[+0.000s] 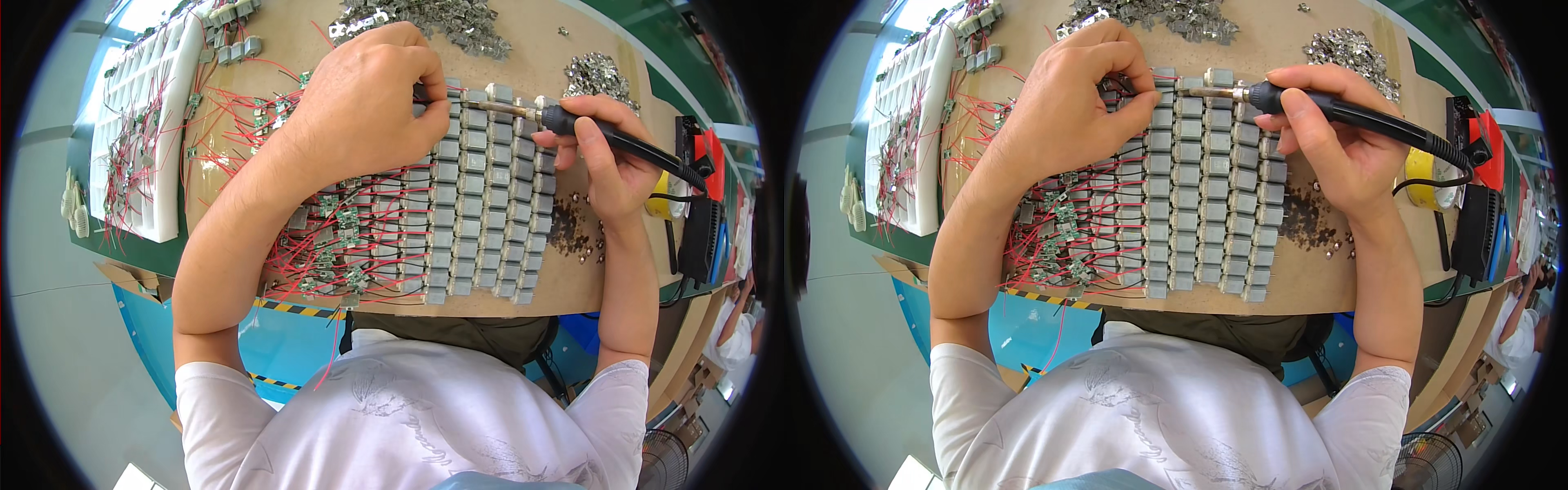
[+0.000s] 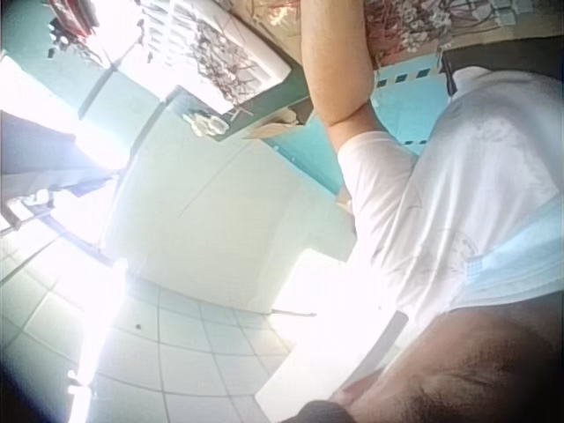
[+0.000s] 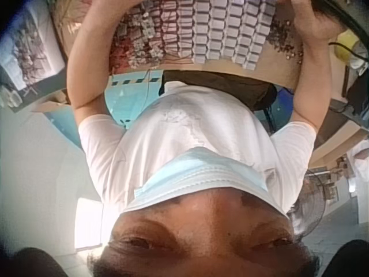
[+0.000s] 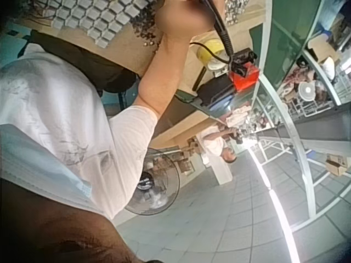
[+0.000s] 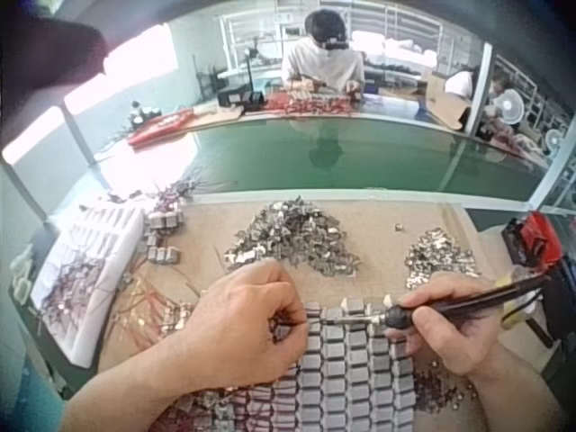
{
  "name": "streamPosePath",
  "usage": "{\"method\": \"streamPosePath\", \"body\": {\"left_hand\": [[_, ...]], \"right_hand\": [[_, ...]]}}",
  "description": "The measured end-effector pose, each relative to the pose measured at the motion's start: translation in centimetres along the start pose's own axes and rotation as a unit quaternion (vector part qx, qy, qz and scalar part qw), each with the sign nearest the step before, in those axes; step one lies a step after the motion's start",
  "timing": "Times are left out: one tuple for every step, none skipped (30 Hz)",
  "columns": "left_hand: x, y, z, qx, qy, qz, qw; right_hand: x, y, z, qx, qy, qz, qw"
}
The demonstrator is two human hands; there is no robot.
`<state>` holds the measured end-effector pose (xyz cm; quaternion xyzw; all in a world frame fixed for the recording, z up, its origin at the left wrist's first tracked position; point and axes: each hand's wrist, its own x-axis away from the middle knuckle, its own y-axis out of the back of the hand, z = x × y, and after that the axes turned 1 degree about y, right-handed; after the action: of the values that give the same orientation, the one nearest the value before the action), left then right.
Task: Soldering wires onto small electronic components arranged in a grid on a workbench.
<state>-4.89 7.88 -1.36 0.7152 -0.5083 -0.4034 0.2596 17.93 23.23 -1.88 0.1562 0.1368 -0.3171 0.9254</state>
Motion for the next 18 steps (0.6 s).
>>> {"method": "streamPosePath", "body": {"left_hand": [[-0.01, 0.02, -0.02, 0.0, 0.0, 0.0, 1.0], [-0.01, 0.03, -0.04, 0.0, 0.002, 0.002, 1.0], [-0.02, 0.04, -0.05, 0.0, 0.004, 0.004, 1.0], [-0.02, 0.04, -0.06, 0.0, 0.004, 0.004, 1.0], [-0.03, 0.04, -0.07, -0.001, 0.003, 0.004, 1.0], [-0.03, 0.03, -0.08, -0.002, 0.003, 0.003, 1.0], [-0.03, 0.05, -0.09, -0.002, 0.003, 0.003, 1.0], [-0.03, 0.06, -0.11, -0.003, 0.006, 0.005, 1.0], [-0.02, 0.06, -0.11, -0.003, 0.009, 0.007, 1.0], [-0.02, 0.06, -0.1, -0.003, 0.009, 0.008, 1.0], [-0.03, 0.04, -0.07, -0.006, 0.007, 0.006, 1.0], [-0.03, 0.02, -0.05, -0.009, 0.005, 0.005, 1.0], [-0.02, 0.03, -0.06, -0.009, 0.005, 0.005, 1.0], [-0.01, 0.03, -0.07, -0.008, 0.007, 0.005, 1.0], [0.01, 0.04, -0.08, -0.006, 0.009, 0.005, 1.0], [0.01, 0.06, -0.08, -0.006, 0.01, 0.005, 1.0], [0.02, 0.08, -0.08, -0.007, 0.01, 0.006, 1.0], [0.04, 0.1, -0.08, -0.007, 0.011, 0.007, 1.0]], "right_hand": [[0.0, 0.01, 0.0, 0.0, 0.0, 0.0, 1.0], [0.0, 0.02, 0.0, 0.0, -0.001, 0.0, 1.0], [0.0, 0.03, 0.0, 0.0, -0.002, -0.001, 1.0], [0.0, 0.03, -0.03, 0.0, -0.002, -0.001, 1.0], [-0.01, 0.02, -0.07, -0.002, 0.0, -0.003, 1.0], [0.0, 0.0, -0.1, -0.004, 0.001, -0.005, 1.0], [0.01, -0.03, -0.11, -0.004, 0.001, -0.005, 1.0], [0.02, -0.05, -0.12, -0.006, -0.001, -0.008, 1.0], [0.03, -0.08, -0.12, -0.008, -0.004, -0.011, 1.0], [0.03, -0.13, -0.1, -0.008, -0.004, -0.011, 1.0], [0.03, -0.18, -0.06, -0.008, -0.006, -0.013, 1.0], [0.04, -0.2, -0.04, -0.008, -0.008, -0.015, 1.0], [0.03, -0.18, -0.05, -0.008, -0.008, -0.015, 1.0], [0.02, -0.13, -0.08, -0.01, -0.006, -0.012, 1.0], [0.0, -0.11, -0.1, -0.012, -0.004, -0.009, 1.0], [-0.01, -0.11, -0.11, -0.012, -0.003, -0.009, 1.0], [-0.03, -0.12, -0.12, -0.011, -0.001, -0.009, 1.0], [-0.04, -0.15, -0.11, -0.01, 0.0, -0.008, 1.0]]}}
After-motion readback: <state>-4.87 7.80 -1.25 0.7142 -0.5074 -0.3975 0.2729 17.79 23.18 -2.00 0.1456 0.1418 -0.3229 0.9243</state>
